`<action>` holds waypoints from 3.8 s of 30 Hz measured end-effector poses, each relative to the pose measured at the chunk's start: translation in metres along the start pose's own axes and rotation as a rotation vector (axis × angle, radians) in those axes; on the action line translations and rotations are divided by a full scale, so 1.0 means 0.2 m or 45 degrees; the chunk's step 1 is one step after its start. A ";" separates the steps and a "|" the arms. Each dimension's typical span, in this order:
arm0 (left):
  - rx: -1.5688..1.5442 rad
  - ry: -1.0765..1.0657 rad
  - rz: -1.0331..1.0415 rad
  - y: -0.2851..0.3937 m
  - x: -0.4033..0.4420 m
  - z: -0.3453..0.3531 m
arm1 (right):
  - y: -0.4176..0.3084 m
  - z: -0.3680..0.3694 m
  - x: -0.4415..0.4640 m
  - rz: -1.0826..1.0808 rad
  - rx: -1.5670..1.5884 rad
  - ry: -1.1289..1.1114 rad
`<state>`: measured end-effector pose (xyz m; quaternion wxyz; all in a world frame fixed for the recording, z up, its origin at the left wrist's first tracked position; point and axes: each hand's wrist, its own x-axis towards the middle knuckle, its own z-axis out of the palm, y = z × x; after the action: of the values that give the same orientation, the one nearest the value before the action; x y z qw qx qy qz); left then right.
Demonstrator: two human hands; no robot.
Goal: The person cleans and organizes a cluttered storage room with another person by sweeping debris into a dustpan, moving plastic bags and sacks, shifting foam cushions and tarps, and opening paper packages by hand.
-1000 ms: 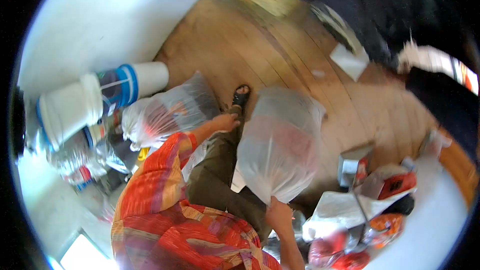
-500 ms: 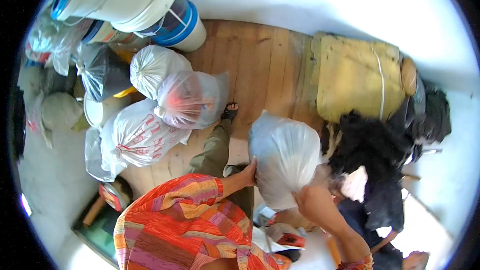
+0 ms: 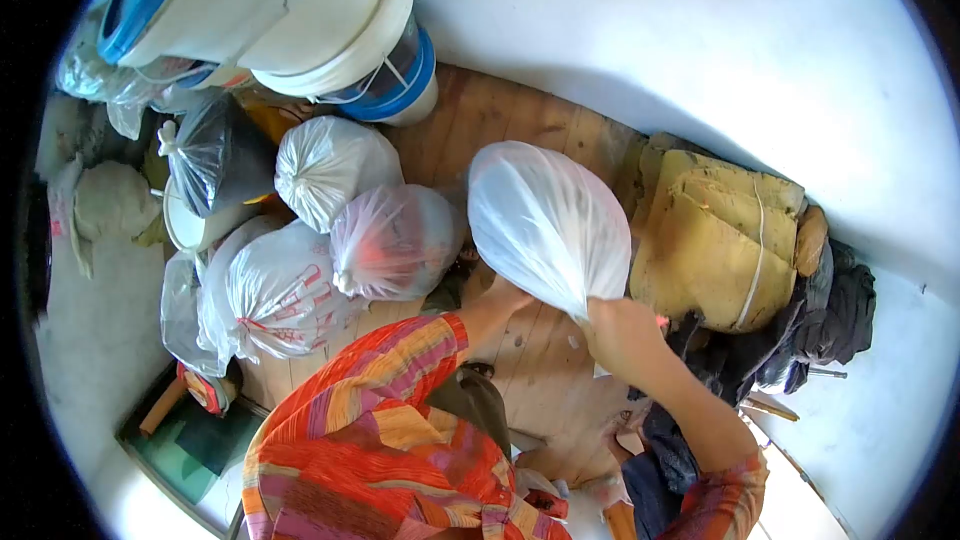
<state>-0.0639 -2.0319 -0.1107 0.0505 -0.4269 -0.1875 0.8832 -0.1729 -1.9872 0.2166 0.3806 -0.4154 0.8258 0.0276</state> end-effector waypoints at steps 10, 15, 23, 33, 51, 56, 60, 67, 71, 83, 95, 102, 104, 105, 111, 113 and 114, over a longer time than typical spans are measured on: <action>0.185 0.196 0.327 0.75 0.31 0.55 | 0.17 -0.38 1.07 -0.158 -0.486 0.110; 0.020 0.185 0.633 1.07 0.40 0.77 | 0.12 -0.37 1.63 -0.183 -0.556 0.591; 0.649 -0.173 0.591 1.39 0.44 1.09 | -0.03 -0.23 1.24 -0.185 0.407 1.052; 1.000 0.232 0.272 1.30 0.06 0.36 | 0.16 1.51 -0.72 0.971 0.566 -0.207; 2.881 0.343 -0.671 -0.33 -0.74 -0.49 | -1.03 2.90 -1.94 1.413 1.595 1.057; 3.073 0.084 -0.748 -0.94 -0.97 -0.50 | -1.32 3.26 -2.15 1.781 1.556 1.115; 3.277 -0.206 -0.650 -1.19 -0.93 -0.65 | -1.44 3.45 -2.18 1.874 1.711 1.127; 3.063 -0.362 -0.786 -1.32 -0.71 -0.71 | -1.34 3.54 -2.17 1.783 1.729 1.198; 3.395 -0.157 -0.673 -1.48 -0.64 -0.58 | -1.15 3.57 -2.25 1.821 1.836 1.255; 3.865 -2.660 -0.379 -1.31 0.36 -0.33 | -0.13 2.89 -2.51 1.797 1.842 1.010; 3.217 0.027 -0.454 -1.78 0.46 0.08 | 0.22 2.82 -2.65 1.878 2.103 1.202; 3.070 0.201 -0.469 -2.01 0.27 -0.05 | 0.29 3.01 -2.76 1.696 2.373 1.177; 3.048 0.185 -0.467 -2.03 0.21 -0.14 | 0.40 3.09 -2.85 1.548 2.433 1.218; 3.048 0.188 -0.468 -2.04 0.18 -0.18 | 0.45 3.08 -2.90 1.564 2.406 1.249; 3.151 0.351 -0.611 -1.94 0.00 -0.62 | 0.72 3.34 -3.21 1.564 2.154 1.209; 3.028 0.438 -0.650 -2.05 -0.12 -0.74 | 0.76 3.37 -3.33 1.621 1.982 1.146; 2.972 0.494 -0.643 -2.06 -0.20 -0.80 | 0.77 3.38 -3.37 1.648 1.821 1.065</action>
<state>0.0545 -1.6147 -0.0175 0.6038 -0.2011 0.6552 0.4072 0.3739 -1.1927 0.1351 0.1343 0.4501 0.7797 -0.4140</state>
